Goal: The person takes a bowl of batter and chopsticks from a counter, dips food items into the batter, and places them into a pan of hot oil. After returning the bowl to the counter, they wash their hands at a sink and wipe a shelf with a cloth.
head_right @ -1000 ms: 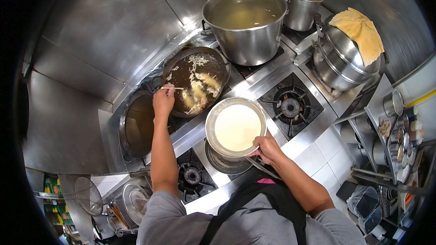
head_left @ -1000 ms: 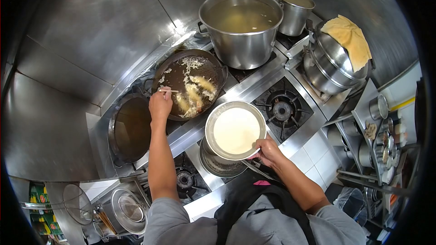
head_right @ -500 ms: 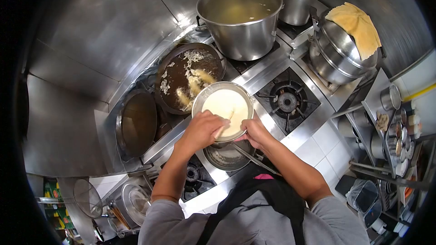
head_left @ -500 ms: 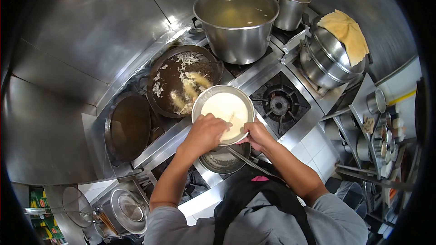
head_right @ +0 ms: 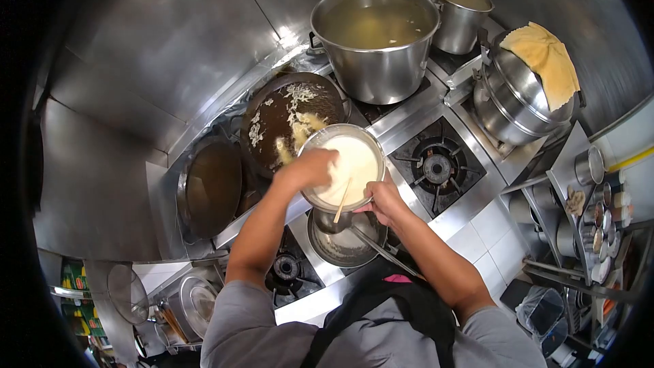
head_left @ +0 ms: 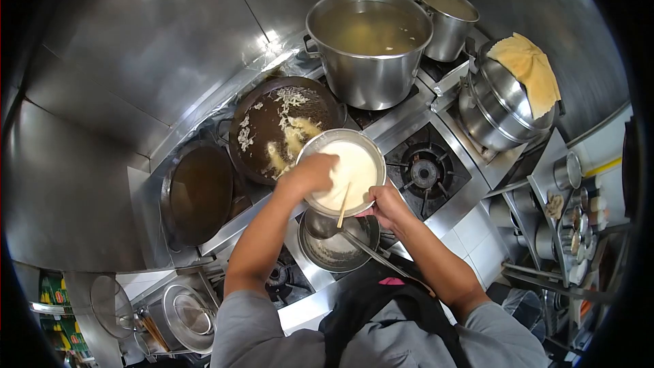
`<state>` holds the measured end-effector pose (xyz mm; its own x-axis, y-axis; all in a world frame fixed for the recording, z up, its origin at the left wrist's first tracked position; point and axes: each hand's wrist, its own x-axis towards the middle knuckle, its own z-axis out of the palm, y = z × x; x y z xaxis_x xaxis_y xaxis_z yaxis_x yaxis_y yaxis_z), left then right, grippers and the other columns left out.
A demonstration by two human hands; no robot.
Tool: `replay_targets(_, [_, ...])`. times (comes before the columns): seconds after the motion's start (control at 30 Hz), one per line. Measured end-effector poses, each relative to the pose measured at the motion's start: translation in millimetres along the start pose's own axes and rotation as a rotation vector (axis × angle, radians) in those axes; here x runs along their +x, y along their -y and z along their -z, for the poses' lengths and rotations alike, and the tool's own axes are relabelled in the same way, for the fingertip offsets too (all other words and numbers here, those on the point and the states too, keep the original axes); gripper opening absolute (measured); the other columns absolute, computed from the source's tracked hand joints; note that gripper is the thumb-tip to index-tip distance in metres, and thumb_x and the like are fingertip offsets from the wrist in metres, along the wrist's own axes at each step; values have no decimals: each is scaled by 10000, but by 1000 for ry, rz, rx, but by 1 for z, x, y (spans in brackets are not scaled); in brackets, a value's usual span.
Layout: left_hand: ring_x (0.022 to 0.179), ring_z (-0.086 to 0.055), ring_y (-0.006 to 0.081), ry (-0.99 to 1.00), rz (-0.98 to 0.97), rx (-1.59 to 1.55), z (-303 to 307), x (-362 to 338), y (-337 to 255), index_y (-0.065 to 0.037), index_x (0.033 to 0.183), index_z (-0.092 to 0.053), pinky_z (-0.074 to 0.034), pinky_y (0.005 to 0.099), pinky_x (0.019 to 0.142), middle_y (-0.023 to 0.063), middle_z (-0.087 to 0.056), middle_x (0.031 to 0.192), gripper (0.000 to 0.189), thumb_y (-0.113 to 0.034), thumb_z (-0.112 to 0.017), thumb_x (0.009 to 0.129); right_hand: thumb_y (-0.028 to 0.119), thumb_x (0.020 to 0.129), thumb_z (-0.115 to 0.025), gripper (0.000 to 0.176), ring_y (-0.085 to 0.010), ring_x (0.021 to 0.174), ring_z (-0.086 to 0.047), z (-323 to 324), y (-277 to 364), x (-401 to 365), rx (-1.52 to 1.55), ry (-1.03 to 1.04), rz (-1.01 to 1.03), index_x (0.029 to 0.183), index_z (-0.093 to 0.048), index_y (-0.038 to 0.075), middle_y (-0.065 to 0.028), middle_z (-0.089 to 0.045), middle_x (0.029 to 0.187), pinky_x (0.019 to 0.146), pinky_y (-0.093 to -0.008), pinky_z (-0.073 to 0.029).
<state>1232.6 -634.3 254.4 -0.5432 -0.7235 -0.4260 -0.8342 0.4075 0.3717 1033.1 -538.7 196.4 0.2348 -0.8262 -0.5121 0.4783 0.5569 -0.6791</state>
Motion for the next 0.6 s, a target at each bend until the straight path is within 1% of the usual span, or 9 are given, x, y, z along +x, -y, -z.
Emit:
replay_targets(0.03, [1054,-654,394,-134,-40,-30,8,1,14,-61,1117,-655,-513,453,933,221,-692,1067,391,-87,-664,728,-60,756,-438,883,-359,983,-679,0,2,0,4,-3,2,1556,-122,140,-243,-477,1348,607,-437,-655])
replay_targets(0.1, [957,-684,388,-315,-31,-202,34,-2,31,-77,1135,-679,-541,404,873,212,-707,1034,371,-106,-686,766,-56,734,-474,765,-340,957,-688,-1,6,-3,32,-50,32,1474,-313,53,-205,-555,1249,610,-474,-655])
replay_targets(0.13, [879,-704,315,-404,-80,-181,45,1,40,-56,1090,-690,-553,375,809,172,-722,972,306,-107,-703,788,-56,734,-474,765,-340,957,-688,0,5,-2,33,-49,31,1474,-313,53,-205,-555,1249,610,-474,-655])
replay_targets(0.2, [819,-695,221,-358,45,-468,67,9,51,-30,1068,-688,-555,338,761,125,-724,929,273,-86,-709,802,-51,730,-469,767,-354,957,-685,8,3,1,16,-36,70,1475,-317,54,-206,-549,1254,613,-489,-653])
replay_targets(0.23, [819,-695,221,-359,49,-468,72,20,63,-30,1068,-688,-555,338,761,125,-724,929,273,-86,-709,802,-51,730,-469,767,-354,957,-685,12,1,2,16,-34,68,1475,-317,54,-206,-549,1254,613,-489,-653])
replay_targets(0.3, [795,-675,156,-389,22,-386,62,51,100,-24,1048,-693,-556,315,708,88,-717,914,250,-28,-687,798,-62,728,-463,902,-375,1014,-671,23,-3,3,38,-29,33,1554,-147,118,-240,-470,1363,598,-443,-658])
replay_targets(0.43, [788,-677,164,-228,127,-608,17,102,138,-14,1047,-697,-554,311,658,93,-715,918,260,10,-658,791,-59,725,-475,888,-375,1035,-662,37,-7,-5,35,-78,24,1542,-164,93,-229,-487,1347,591,-440,-659])
replay_targets(0.5, [747,-717,270,-259,177,-878,-8,119,148,-25,1009,-728,-566,357,715,146,-742,890,264,-50,-647,759,-61,727,-472,882,-373,1021,-667,42,-6,-10,47,-76,16,1540,-165,90,-232,-490,1342,592,-437,-660])
replay_targets(0.6, [798,-721,288,-427,183,-703,-27,151,186,-43,1028,-737,-563,355,753,173,-741,914,282,-76,-631,769,-66,734,-465,868,-367,990,-678,47,-5,-19,51,-71,17,1536,-168,82,-238,-496,1335,594,-433,-662])
